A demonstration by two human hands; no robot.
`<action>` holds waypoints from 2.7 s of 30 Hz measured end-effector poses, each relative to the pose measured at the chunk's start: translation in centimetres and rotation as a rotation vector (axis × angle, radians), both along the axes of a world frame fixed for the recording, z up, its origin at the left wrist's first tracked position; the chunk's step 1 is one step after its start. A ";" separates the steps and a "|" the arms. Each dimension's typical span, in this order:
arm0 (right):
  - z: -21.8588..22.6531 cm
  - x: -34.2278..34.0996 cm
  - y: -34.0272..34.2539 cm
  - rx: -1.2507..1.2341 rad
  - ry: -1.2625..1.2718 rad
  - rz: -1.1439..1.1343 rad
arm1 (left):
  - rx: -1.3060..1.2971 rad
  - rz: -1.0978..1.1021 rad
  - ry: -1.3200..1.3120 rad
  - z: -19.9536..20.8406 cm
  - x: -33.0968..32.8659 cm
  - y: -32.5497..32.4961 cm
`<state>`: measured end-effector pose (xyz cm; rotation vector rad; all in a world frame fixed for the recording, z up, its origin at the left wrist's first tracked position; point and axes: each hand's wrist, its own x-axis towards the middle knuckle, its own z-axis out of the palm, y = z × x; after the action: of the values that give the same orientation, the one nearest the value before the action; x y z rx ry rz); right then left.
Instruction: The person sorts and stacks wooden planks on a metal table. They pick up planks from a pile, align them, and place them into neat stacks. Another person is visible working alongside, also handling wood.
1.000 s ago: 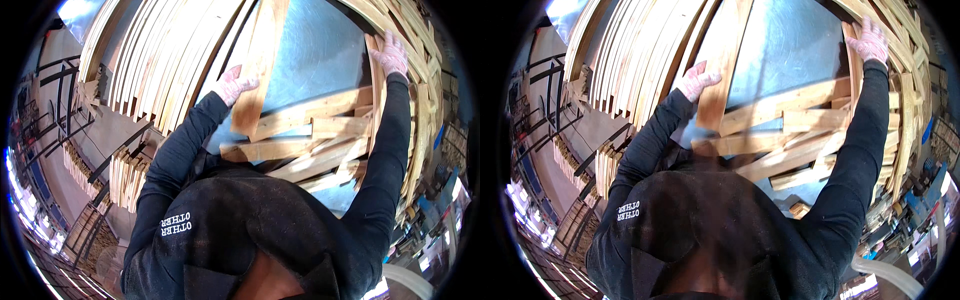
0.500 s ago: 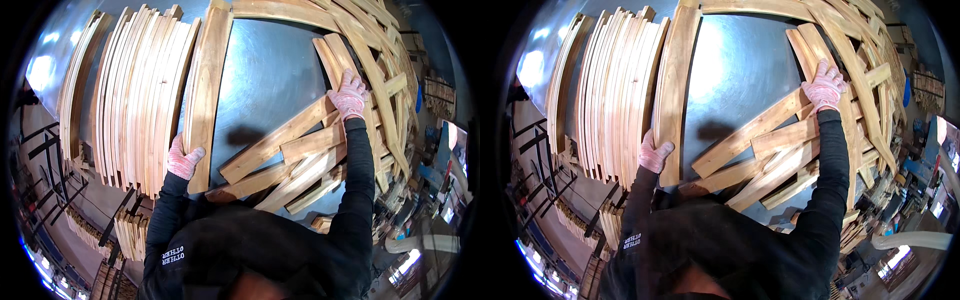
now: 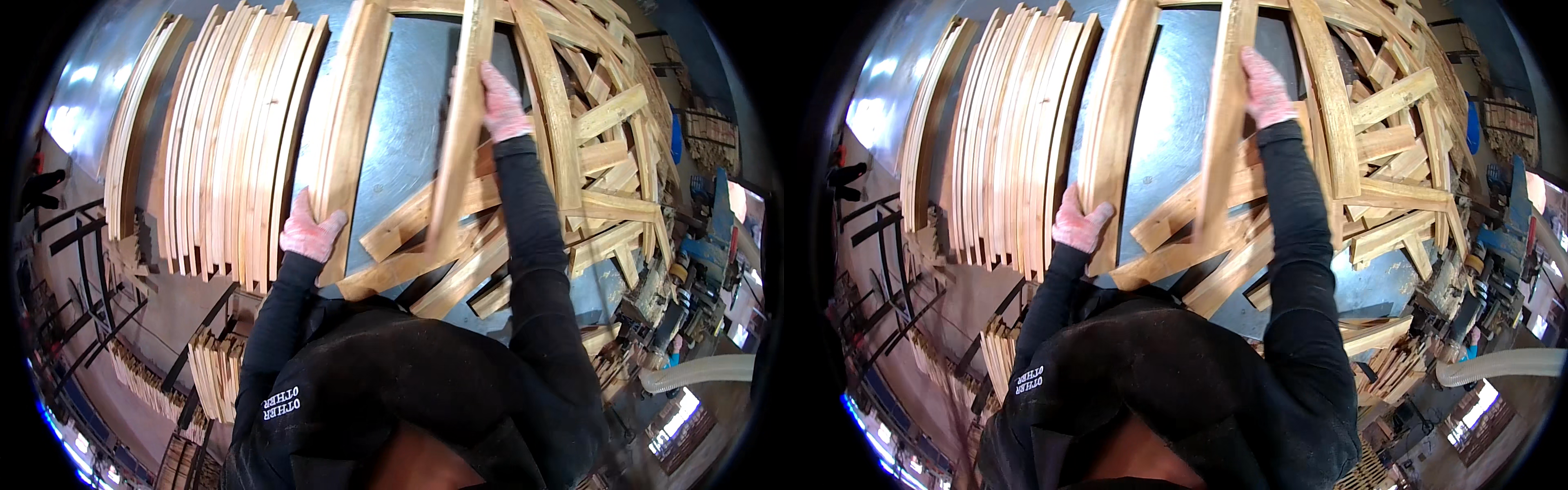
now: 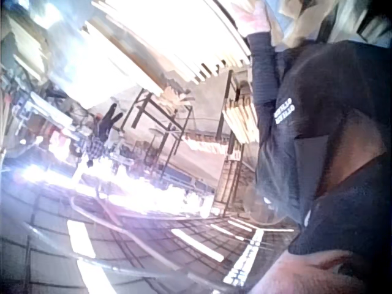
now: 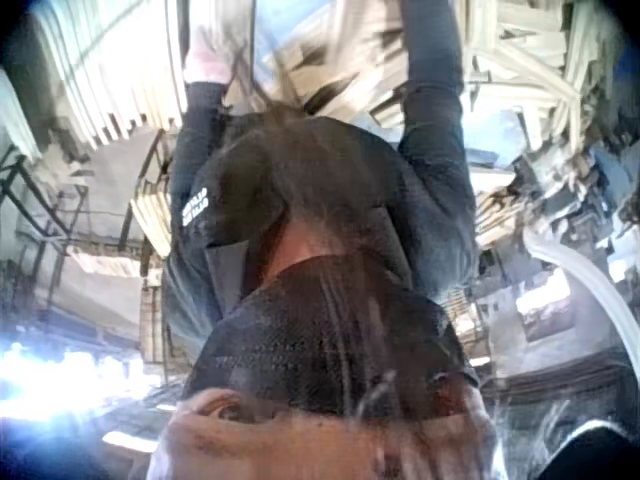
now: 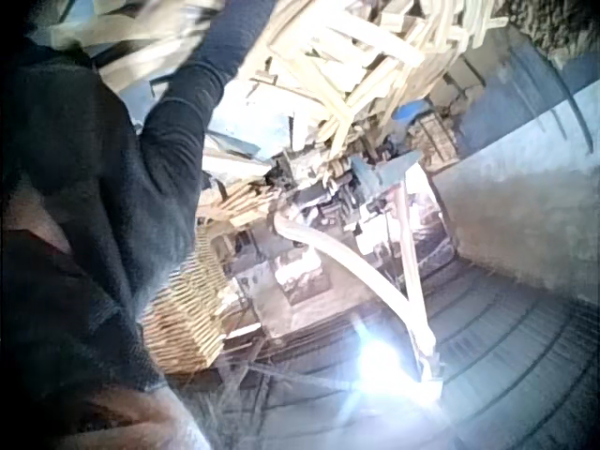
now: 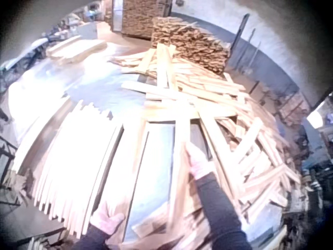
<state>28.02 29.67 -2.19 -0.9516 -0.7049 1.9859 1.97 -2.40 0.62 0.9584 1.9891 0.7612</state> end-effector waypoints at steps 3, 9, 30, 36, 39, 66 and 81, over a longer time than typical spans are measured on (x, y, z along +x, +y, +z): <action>-10.4 -3.7 -1.0 0.299 -0.173 -0.073 | -0.121 -0.060 -0.022 -0.2 0.6 0.6; -2.7 -12.4 -10.2 0.307 -0.813 -0.007 | -0.029 0.001 -0.217 -4.8 -0.7 -1.3; -10.2 -6.8 -17.4 0.651 -0.498 0.165 | 0.053 0.109 -0.833 -7.2 -1.2 0.7; -3.9 -8.4 -17.2 1.033 -1.457 0.173 | 0.229 0.195 -0.771 2.0 -2.5 -1.5; -4.8 -11.6 -18.5 1.140 -1.529 0.227 | 0.268 0.212 -0.480 6.1 -6.9 -5.0; 7.3 31.7 -51.5 0.170 -1.424 -1.437 | -0.064 -1.366 -1.028 13.9 37.1 0.4; -3.1 43.4 -55.4 -0.146 0.094 -1.793 | -0.464 -1.681 -0.736 -2.1 62.6 -4.8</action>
<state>71.38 -25.69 -5.32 -0.9370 0.3937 0.4365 64.62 -7.22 -1.52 1.3300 0.2643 -0.3123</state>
